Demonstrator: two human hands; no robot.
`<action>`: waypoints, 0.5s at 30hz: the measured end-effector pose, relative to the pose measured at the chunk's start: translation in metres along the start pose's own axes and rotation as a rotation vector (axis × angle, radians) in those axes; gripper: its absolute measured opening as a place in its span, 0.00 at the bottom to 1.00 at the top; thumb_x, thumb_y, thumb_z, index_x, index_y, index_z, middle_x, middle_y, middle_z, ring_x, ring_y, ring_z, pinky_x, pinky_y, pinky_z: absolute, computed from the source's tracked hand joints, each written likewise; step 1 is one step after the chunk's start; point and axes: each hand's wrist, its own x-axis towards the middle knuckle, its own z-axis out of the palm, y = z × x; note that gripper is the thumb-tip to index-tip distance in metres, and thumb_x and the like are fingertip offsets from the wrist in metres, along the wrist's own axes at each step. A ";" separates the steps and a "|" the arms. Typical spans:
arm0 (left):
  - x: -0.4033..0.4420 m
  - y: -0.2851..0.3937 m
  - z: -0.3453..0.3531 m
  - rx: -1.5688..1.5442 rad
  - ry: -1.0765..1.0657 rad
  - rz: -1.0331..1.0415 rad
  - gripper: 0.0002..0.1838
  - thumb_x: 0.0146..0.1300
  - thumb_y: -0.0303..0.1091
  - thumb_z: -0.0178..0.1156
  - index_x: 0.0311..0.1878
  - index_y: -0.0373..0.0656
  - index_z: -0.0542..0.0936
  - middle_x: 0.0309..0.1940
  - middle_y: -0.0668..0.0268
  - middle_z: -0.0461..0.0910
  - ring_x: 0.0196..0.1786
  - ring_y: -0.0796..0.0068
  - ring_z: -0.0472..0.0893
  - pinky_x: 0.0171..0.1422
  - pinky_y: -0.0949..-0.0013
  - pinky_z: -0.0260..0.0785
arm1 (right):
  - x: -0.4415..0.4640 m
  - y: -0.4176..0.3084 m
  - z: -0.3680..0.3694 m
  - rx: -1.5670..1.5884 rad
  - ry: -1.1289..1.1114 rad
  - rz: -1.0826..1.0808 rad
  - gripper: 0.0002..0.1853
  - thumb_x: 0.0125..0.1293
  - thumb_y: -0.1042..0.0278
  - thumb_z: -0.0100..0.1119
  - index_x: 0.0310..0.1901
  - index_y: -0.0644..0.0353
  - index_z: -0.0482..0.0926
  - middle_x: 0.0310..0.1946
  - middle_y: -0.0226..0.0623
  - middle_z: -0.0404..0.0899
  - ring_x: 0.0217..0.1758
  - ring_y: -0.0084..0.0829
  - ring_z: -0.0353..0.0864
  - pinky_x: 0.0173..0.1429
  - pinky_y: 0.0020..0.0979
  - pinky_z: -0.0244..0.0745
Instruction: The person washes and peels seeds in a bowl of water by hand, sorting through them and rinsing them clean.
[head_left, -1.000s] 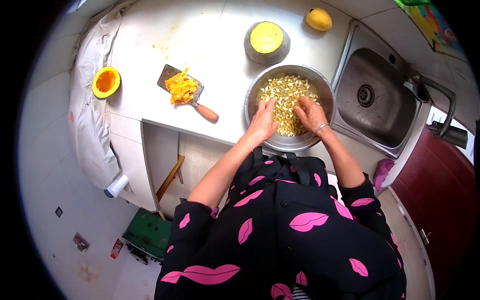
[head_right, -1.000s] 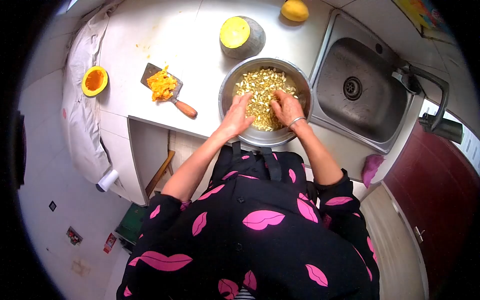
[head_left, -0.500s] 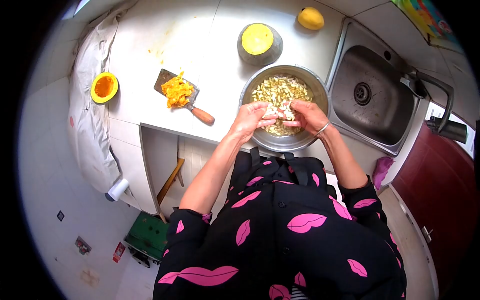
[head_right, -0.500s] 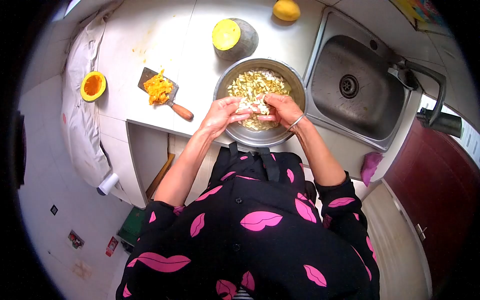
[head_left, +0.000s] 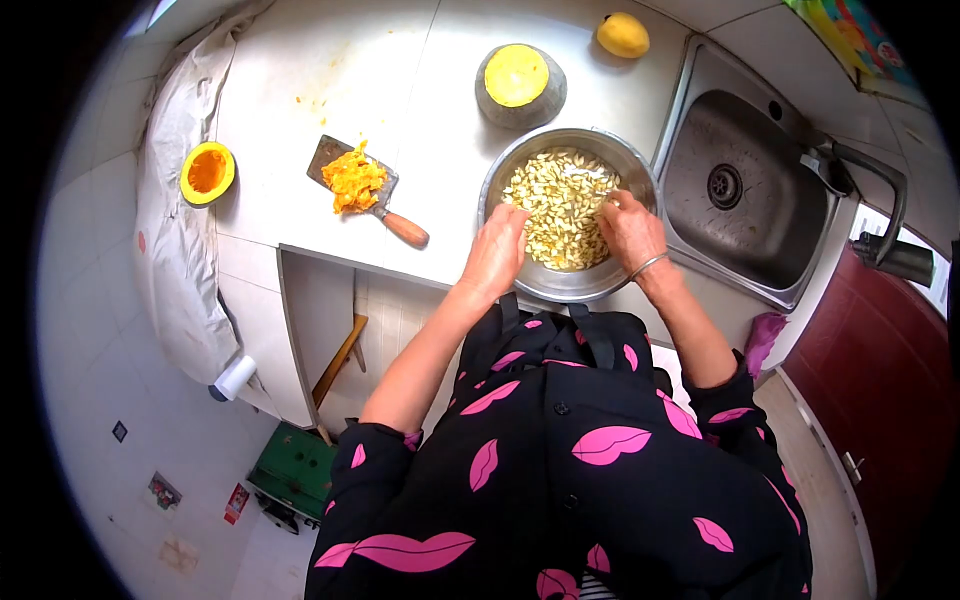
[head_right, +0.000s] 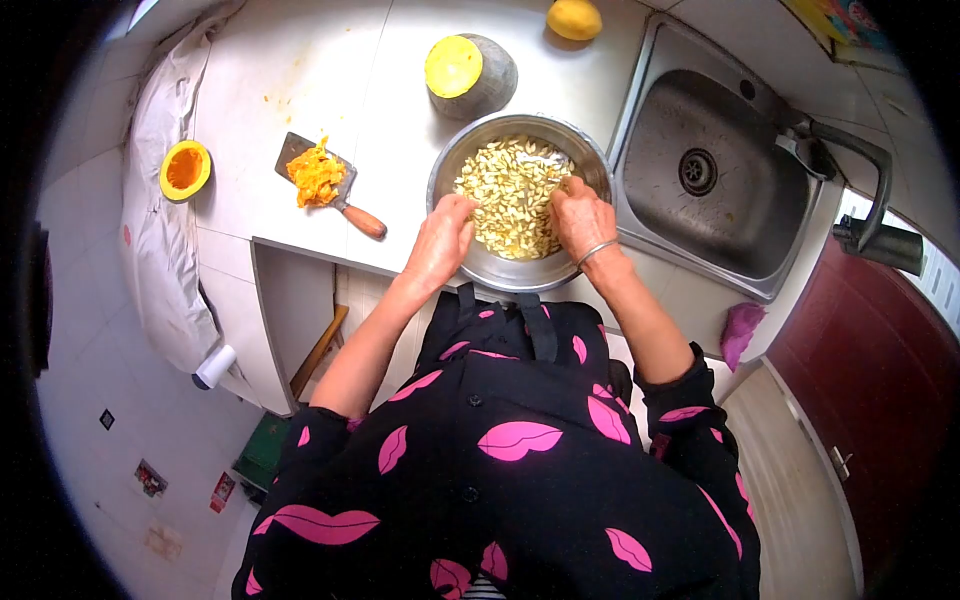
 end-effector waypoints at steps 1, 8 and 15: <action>-0.002 -0.003 0.006 0.038 -0.031 -0.022 0.17 0.57 0.22 0.57 0.52 0.35 0.75 0.47 0.46 0.74 0.50 0.43 0.76 0.54 0.52 0.71 | -0.001 -0.001 0.004 -0.060 -0.033 0.026 0.08 0.61 0.67 0.58 0.39 0.60 0.80 0.46 0.50 0.79 0.43 0.51 0.82 0.45 0.47 0.79; -0.007 0.000 0.050 0.019 -0.146 -0.065 0.20 0.54 0.26 0.63 0.52 0.41 0.76 0.43 0.47 0.74 0.47 0.43 0.77 0.52 0.50 0.70 | -0.006 0.004 0.061 0.406 -0.197 0.108 0.14 0.60 0.59 0.60 0.41 0.61 0.82 0.32 0.53 0.82 0.33 0.51 0.82 0.41 0.45 0.76; 0.012 -0.023 0.050 -0.832 -0.139 -0.503 0.09 0.62 0.27 0.63 0.41 0.29 0.82 0.38 0.55 0.83 0.39 0.66 0.85 0.41 0.69 0.81 | 0.001 -0.002 0.063 1.414 -0.421 0.467 0.10 0.69 0.66 0.56 0.44 0.63 0.81 0.37 0.30 0.82 0.35 0.19 0.81 0.36 0.23 0.82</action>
